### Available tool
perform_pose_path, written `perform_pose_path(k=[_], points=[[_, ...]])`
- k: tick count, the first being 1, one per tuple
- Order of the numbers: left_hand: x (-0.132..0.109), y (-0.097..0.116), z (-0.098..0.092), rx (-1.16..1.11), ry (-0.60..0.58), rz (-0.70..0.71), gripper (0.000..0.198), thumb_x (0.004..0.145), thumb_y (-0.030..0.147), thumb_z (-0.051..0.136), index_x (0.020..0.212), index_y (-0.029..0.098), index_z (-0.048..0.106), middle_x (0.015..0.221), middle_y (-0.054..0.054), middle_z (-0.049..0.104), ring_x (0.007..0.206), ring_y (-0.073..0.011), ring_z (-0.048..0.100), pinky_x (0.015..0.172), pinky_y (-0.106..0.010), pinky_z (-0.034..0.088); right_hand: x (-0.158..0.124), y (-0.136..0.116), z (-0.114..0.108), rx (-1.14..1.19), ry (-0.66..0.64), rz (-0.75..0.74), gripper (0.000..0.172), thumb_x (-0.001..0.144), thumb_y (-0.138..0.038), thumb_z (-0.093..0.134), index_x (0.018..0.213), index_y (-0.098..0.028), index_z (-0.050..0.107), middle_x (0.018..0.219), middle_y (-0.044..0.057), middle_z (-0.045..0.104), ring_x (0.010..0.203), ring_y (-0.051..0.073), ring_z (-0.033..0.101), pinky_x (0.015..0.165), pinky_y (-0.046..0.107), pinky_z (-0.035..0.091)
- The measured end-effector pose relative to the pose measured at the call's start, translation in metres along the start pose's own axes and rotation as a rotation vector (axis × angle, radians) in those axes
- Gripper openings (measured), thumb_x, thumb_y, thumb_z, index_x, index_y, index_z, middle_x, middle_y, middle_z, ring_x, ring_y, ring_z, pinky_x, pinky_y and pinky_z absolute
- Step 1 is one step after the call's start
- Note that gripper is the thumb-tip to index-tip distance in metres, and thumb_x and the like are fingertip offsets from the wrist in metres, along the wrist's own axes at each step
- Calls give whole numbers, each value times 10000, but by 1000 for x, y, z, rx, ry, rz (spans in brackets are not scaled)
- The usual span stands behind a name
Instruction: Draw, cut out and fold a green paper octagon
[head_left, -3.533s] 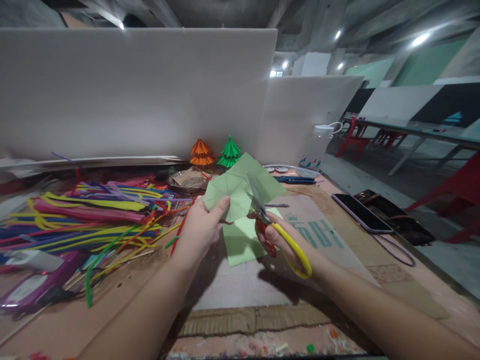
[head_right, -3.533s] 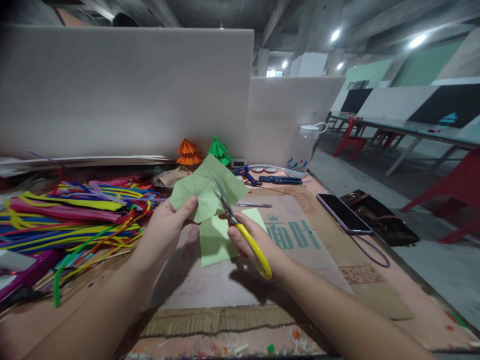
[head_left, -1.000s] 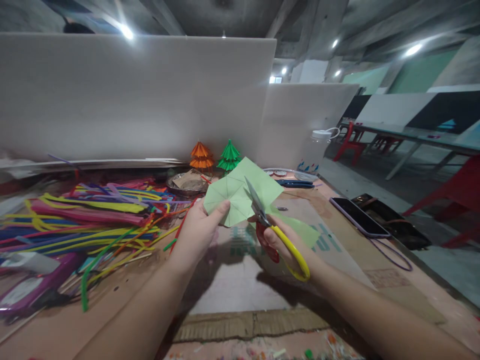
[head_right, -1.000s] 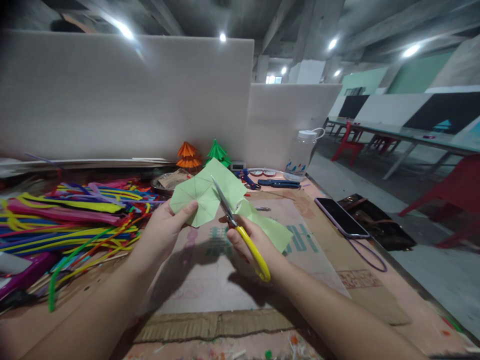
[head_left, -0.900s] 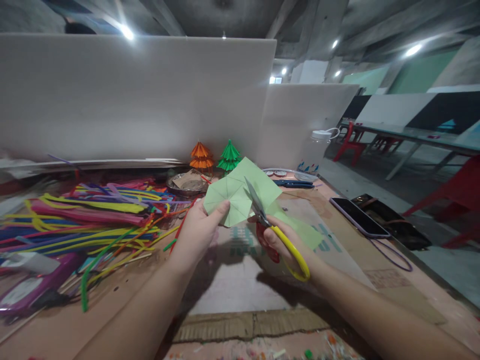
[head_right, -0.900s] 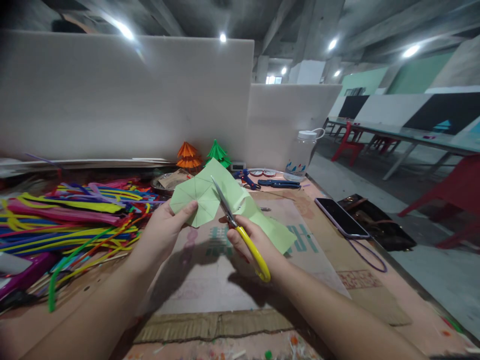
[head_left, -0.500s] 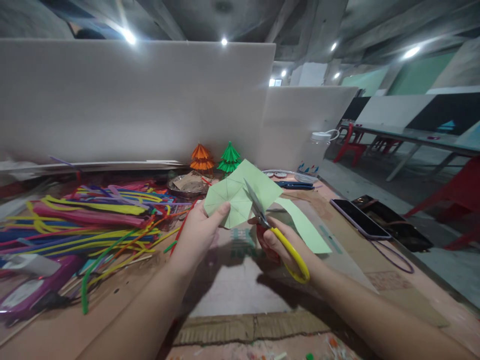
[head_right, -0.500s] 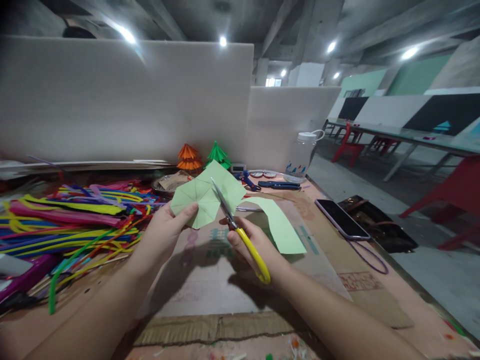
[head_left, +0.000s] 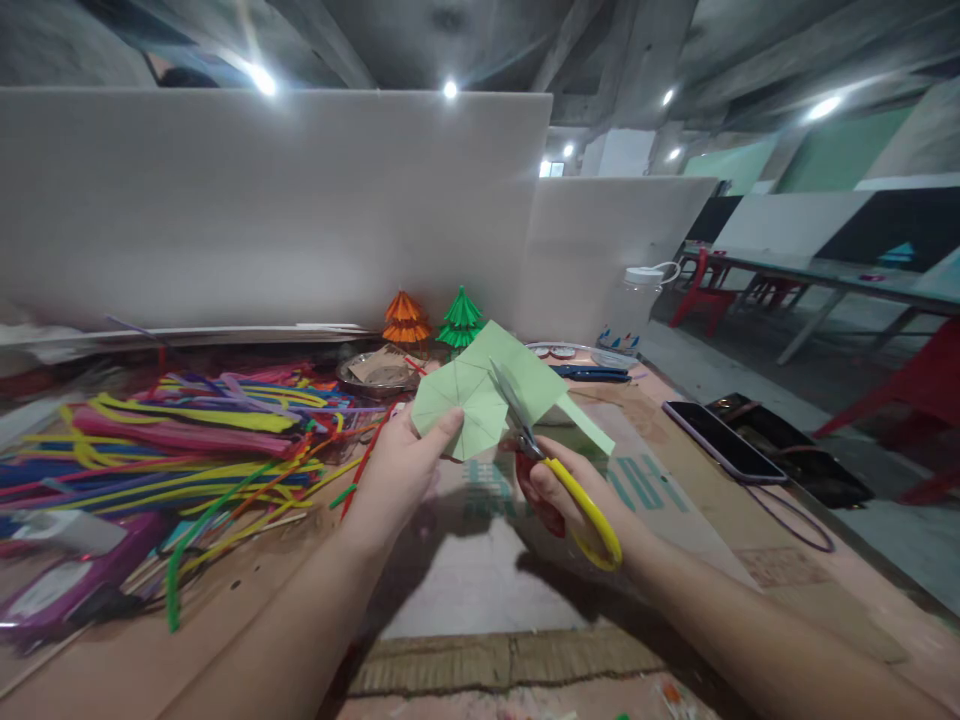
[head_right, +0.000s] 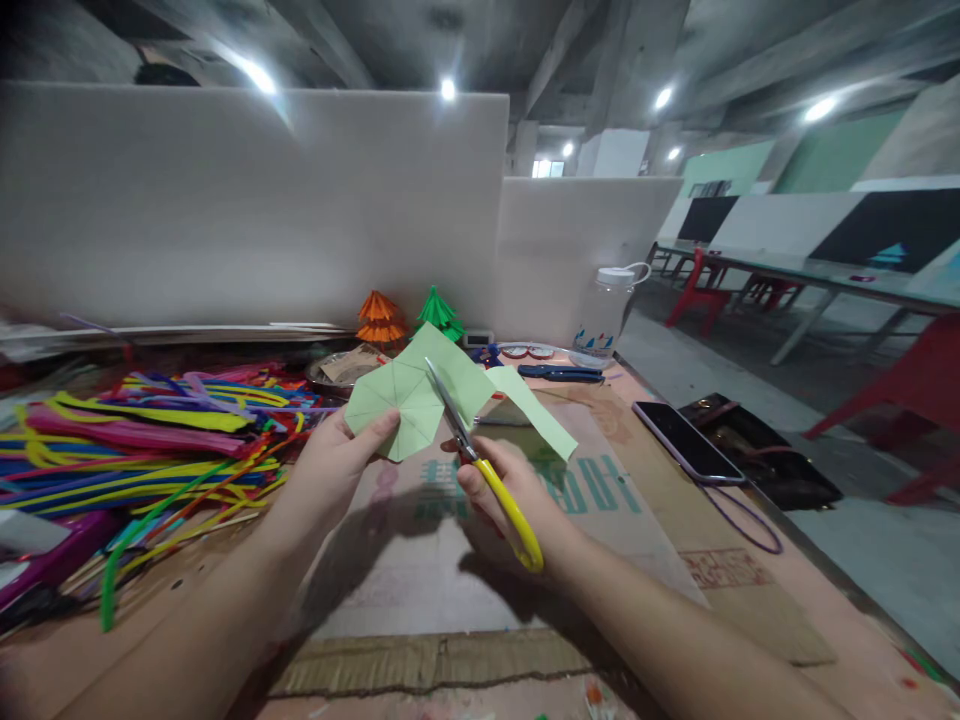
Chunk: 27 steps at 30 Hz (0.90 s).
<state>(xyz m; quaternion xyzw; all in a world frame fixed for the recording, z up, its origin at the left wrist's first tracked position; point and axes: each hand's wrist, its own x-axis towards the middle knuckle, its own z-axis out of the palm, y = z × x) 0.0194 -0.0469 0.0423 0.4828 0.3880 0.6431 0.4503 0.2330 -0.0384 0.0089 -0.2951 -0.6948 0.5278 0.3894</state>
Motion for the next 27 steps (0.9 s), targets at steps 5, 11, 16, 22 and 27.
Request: perform_pose_path(k=[5, 11, 16, 22, 27], points=[[-1, 1, 0, 1, 6, -12, 565, 701, 547, 908, 1075, 145, 775, 1058, -111, 811, 948, -280, 755, 888, -372, 581, 1, 0, -2, 39, -31, 21, 646, 900, -760, 609, 1135, -160, 567, 658, -82, 416, 432, 54, 322, 376, 206, 278], [-1, 4, 2, 6, 16, -20, 610, 673, 567, 915, 1082, 137, 773, 1031, -120, 811, 929, -287, 755, 861, -376, 583, 3, 0, -2, 27, -32, 32, 709, 869, -786, 626, 1176, -149, 565, 657, -88, 418, 427, 49, 317, 371, 198, 282], [-2, 5, 2, 8, 25, -20, 603, 664, 563, 921, 1069, 142, 772, 1013, -106, 812, 909, -267, 751, 844, -351, 578, 3, -2, -2, -2, -15, 26, 711, 873, -793, 613, 1152, -139, 578, 629, -91, 407, 430, 55, 315, 380, 205, 286], [-1, 6, 3, -3, 22, -21, 595, 652, 562, 925, 1048, 144, 773, 990, -99, 814, 901, -264, 752, 850, -349, 578, 1, -2, 0, -13, 16, 60, 727, 838, -831, 613, 1088, -149, 578, 606, -92, 416, 418, 57, 328, 377, 210, 278], [-1, 7, 4, -9, 23, -22, 585, 644, 562, 928, 1022, 143, 775, 990, -105, 815, 916, -269, 753, 877, -363, 577, 1, -1, 1, 16, 17, 77, 779, 833, -827, 626, 1178, -129, 579, 615, -96, 418, 415, 52, 319, 375, 204, 269]])
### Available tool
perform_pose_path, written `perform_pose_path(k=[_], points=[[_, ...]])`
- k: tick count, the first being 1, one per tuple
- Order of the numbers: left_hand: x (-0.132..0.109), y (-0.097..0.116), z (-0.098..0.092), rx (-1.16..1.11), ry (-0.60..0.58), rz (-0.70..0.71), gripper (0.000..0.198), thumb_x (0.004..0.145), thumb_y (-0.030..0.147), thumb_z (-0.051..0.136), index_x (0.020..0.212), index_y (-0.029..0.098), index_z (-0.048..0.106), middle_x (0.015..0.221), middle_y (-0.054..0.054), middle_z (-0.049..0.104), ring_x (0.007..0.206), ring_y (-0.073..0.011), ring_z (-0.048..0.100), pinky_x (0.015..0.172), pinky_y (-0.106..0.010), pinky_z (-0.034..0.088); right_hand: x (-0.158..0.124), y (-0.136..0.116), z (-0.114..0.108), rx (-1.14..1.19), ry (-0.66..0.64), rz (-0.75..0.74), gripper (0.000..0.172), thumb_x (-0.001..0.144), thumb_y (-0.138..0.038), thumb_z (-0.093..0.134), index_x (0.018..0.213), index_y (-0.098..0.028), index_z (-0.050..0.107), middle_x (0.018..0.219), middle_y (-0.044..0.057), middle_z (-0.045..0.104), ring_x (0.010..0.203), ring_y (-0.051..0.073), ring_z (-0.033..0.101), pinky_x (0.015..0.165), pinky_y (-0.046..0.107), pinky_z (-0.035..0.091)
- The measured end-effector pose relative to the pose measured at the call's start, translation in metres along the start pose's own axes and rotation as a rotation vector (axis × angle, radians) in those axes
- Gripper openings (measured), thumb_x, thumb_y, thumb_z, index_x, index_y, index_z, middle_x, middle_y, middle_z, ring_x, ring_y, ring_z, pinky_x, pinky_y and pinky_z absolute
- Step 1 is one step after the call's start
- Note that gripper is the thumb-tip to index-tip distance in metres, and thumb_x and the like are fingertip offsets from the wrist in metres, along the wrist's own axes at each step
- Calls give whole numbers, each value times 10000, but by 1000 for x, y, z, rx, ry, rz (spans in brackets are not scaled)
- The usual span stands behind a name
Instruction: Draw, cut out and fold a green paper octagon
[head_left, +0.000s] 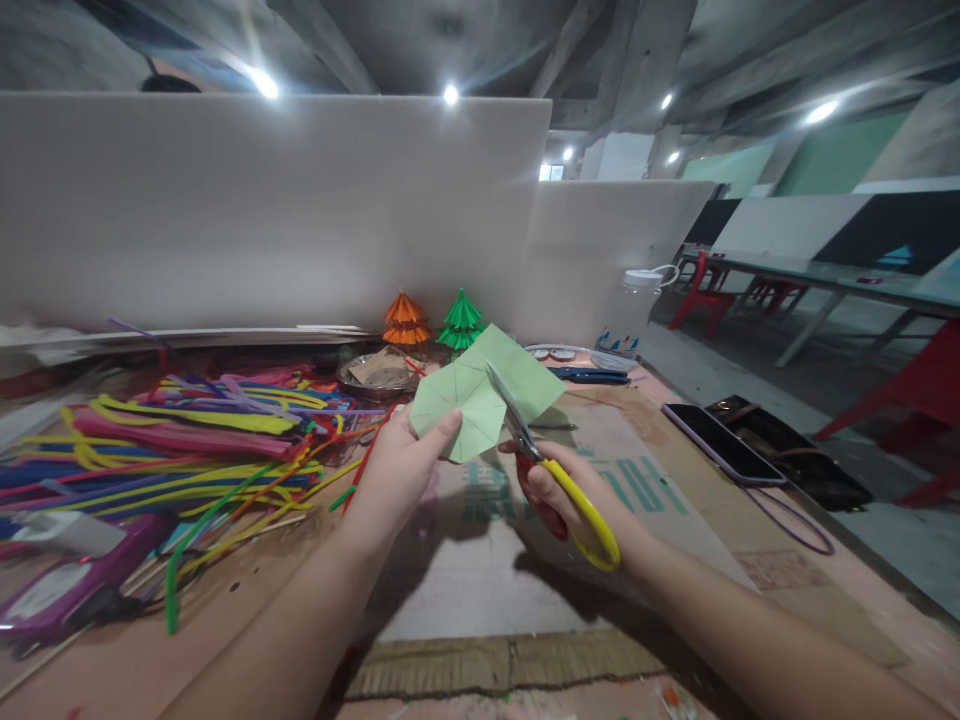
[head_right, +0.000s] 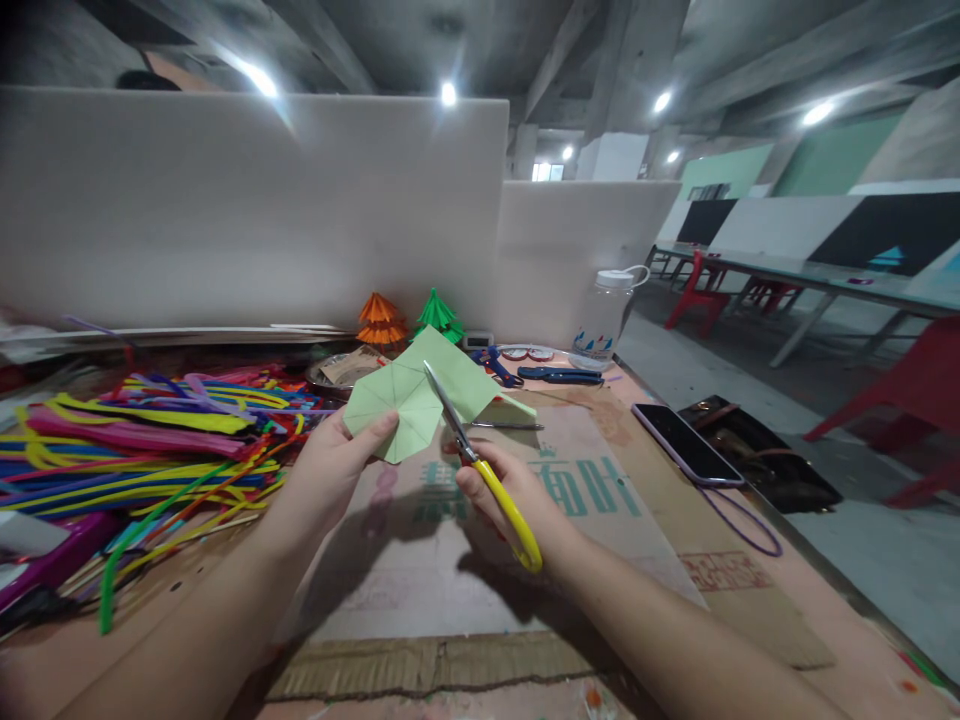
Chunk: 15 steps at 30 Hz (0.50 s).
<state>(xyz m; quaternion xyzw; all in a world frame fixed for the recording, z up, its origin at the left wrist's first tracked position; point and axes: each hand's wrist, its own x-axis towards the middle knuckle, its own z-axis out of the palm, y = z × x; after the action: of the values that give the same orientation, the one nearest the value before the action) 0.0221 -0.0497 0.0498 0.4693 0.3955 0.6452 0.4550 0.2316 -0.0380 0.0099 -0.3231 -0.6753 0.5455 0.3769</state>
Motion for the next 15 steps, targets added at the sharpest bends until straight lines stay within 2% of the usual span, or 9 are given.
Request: perform_pose_path(k=[7, 12, 15], points=[[0, -1, -1, 5, 3, -3, 624, 646, 571, 923, 1061, 131, 770, 1014, -120, 815, 927, -284, 758, 853, -359, 581, 0, -1, 1, 37, -13, -1, 794, 835, -804, 650, 1235, -122, 585, 612, -105, 404, 405, 48, 313, 366, 194, 282], [0, -4, -3, 16, -1, -7, 597, 684, 549, 910, 1088, 132, 768, 1016, -112, 816, 893, -266, 760, 826, -342, 587, -1, -4, -1, 42, -18, 39, 816, 819, -805, 668, 1271, -131, 577, 618, -109, 375, 427, 49, 302, 377, 186, 273], [0, -5, -4, 20, -5, -10, 594, 692, 544, 907, 1103, 138, 768, 1024, -112, 816, 900, -273, 761, 830, -354, 592, 0, -3, -2, 32, -17, 26, 784, 823, -804, 664, 1232, -139, 595, 627, -101, 383, 427, 48, 303, 372, 186, 257]])
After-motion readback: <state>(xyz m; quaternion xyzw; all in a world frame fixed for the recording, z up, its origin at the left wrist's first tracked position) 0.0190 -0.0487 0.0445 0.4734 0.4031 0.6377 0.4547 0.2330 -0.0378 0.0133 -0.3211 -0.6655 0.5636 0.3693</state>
